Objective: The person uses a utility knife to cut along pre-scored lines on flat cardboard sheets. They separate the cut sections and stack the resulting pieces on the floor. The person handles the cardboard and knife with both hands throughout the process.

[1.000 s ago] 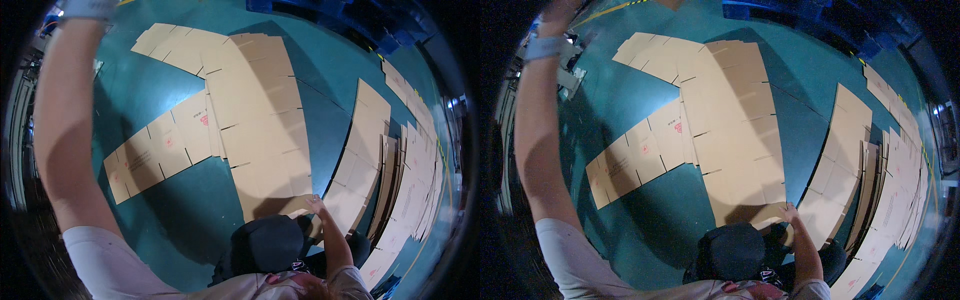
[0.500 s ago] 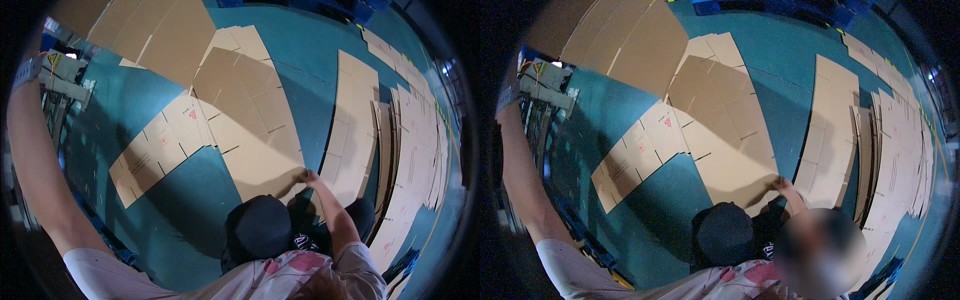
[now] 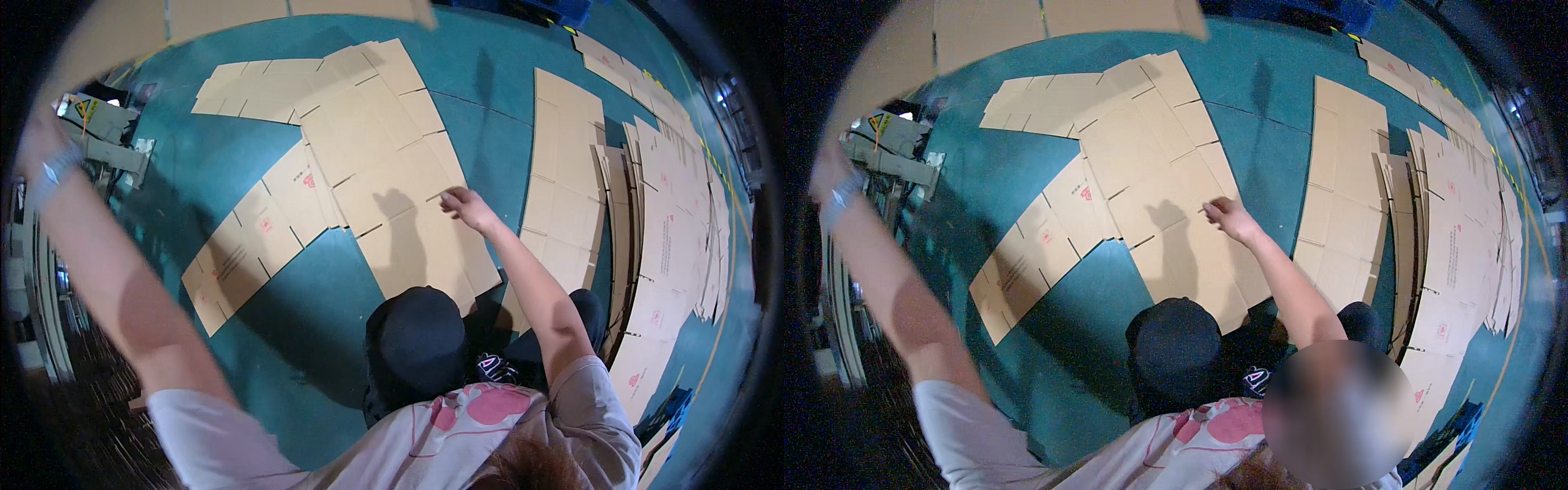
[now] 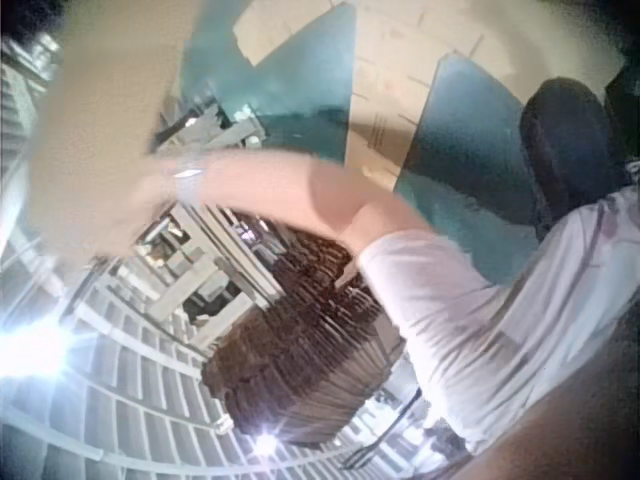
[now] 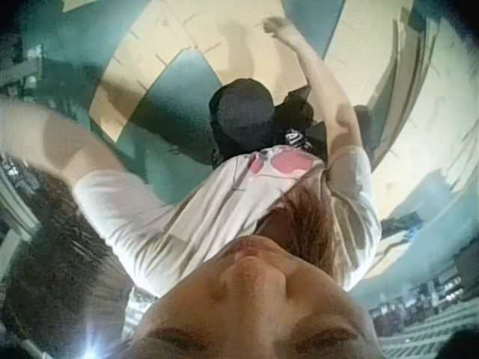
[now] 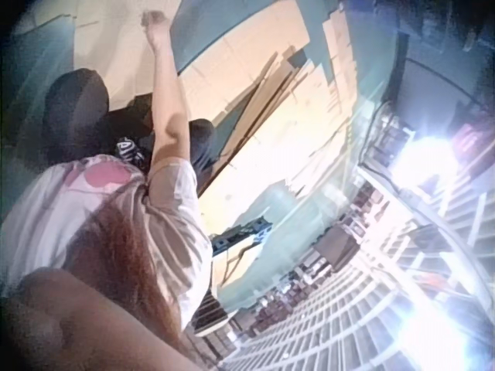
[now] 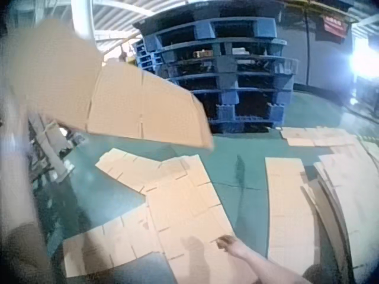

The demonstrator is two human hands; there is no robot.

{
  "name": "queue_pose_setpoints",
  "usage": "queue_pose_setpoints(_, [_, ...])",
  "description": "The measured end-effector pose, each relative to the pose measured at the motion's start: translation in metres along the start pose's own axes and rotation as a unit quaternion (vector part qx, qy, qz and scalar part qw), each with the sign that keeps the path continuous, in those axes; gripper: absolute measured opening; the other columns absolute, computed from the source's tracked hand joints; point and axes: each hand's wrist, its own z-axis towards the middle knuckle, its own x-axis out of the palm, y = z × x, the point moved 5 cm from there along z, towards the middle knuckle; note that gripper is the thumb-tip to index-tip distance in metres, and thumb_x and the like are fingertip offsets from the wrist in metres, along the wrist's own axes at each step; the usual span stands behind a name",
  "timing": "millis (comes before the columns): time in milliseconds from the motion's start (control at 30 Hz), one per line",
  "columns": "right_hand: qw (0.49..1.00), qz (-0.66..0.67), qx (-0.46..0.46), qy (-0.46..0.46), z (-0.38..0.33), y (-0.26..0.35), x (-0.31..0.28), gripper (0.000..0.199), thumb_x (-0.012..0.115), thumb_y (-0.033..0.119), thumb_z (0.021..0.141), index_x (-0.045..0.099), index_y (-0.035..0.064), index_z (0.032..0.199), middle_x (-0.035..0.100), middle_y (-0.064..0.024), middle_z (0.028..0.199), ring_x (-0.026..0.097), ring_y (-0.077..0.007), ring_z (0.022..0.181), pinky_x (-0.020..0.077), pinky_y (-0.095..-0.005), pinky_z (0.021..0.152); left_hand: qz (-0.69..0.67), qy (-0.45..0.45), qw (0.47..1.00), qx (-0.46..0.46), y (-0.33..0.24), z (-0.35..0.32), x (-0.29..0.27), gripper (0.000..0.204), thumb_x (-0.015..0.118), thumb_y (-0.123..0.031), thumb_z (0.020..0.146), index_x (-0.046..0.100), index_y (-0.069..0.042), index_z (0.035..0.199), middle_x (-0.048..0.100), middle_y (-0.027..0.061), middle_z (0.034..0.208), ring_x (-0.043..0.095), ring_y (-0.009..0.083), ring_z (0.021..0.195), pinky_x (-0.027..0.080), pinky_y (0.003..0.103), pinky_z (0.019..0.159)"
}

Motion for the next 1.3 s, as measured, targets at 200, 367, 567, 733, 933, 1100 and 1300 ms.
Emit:
queue_pose_setpoints(200, [0.98,0.172,-0.067,0.071,0.016,0.076,0.073,0.067,0.041,0.049,0.092,0.027,0.0025,0.137,0.043,-0.0184,0.13,0.045,-0.0259,0.119,0.0418,-0.0385,0.094,-0.345,-0.113,0.843,-0.396,0.072,-0.269,-0.051,0.037,0.037,-0.023,0.096,0.042,-0.001,0.126,0.049,0.0135,0.123,0.05,0.0244,0.11,0.042,0.037,0.096])
queue_pose_setpoints(367, [0.923,0.384,0.014,-0.027,0.05,0.023,0.116,0.061,0.06,0.031,0.087,0.029,0.0001,0.13,0.049,-0.0183,0.116,0.052,-0.0307,0.107,0.0471,-0.0417,0.085,-0.522,0.105,0.424,-0.733,0.058,-0.579,-0.112,0.031,0.044,-0.022,0.095,0.05,0.0,0.116,0.059,0.0133,0.11,0.06,0.0211,0.098,0.051,0.035,0.086])
queue_pose_setpoints(567, [0.913,0.366,0.155,-0.095,0.056,-0.124,0.093,0.039,0.061,0.024,0.086,0.044,0.0013,0.113,0.057,-0.0156,0.102,0.06,-0.0234,0.084,0.0507,-0.0352,0.075,-0.218,0.749,0.271,-0.563,0.072,-0.635,-0.179,0.03,0.046,-0.028,0.095,0.06,-0.003,0.103,0.063,0.0061,0.103,0.057,0.0109,0.091,0.048,0.024,0.075])
queue_pose_setpoints(733, [0.92,0.256,0.294,-0.05,0.043,-0.137,0.155,0.041,0.06,0.032,0.086,0.048,-0.0004,0.109,0.058,-0.0128,0.099,0.059,-0.0224,0.087,0.051,-0.0359,0.074,-0.12,0.512,0.479,-0.703,0.208,-0.58,-0.205,0.028,0.044,-0.022,0.091,0.062,-0.001,0.083,0.063,0.0062,0.08,0.057,0.0152,0.069,0.047,0.028,0.069])
queue_pose_setpoints(933, [0.923,0.299,0.234,-0.059,0.063,-0.117,0.189,0.024,0.052,0.017,0.092,0.05,-0.0011,0.107,0.058,-0.0125,0.101,0.058,-0.0211,0.091,0.0514,-0.0344,0.072,0.004,-0.085,0.62,-0.78,0.406,-0.554,-0.271,0.024,0.049,-0.026,0.092,0.052,-0.002,0.092,0.056,0.0086,0.068,0.052,0.0155,0.056,0.043,0.026,0.045])
queue_pose_setpoints(1100, [0.945,0.229,0.22,-0.075,0.022,-0.142,0.093,0.016,0.051,0.008,0.09,0.051,0.0026,0.105,0.059,-0.0091,0.099,0.057,-0.0183,0.092,0.0497,-0.0313,0.077,-0.066,-0.256,0.571,-0.777,0.418,-0.563,-0.231,0.019,0.059,-0.028,0.088,0.056,-0.01,0.084,0.054,0.0024,0.065,0.047,0.0134,0.049,0.038,0.024,0.039])
queue_pose_setpoints(1300, [0.957,0.192,0.216,-0.025,-0.015,-0.187,0.002,0.016,0.05,0.005,0.089,0.051,0.0026,0.105,0.059,-0.0075,0.098,0.057,-0.0162,0.089,0.0487,-0.029,0.078,-0.078,-0.225,0.658,-0.714,0.434,-0.533,-0.215,0.015,0.059,-0.023,0.088,0.059,-0.01,0.095,0.06,0.0023,0.082,0.053,0.0125,0.057,0.038,0.022,0.042])
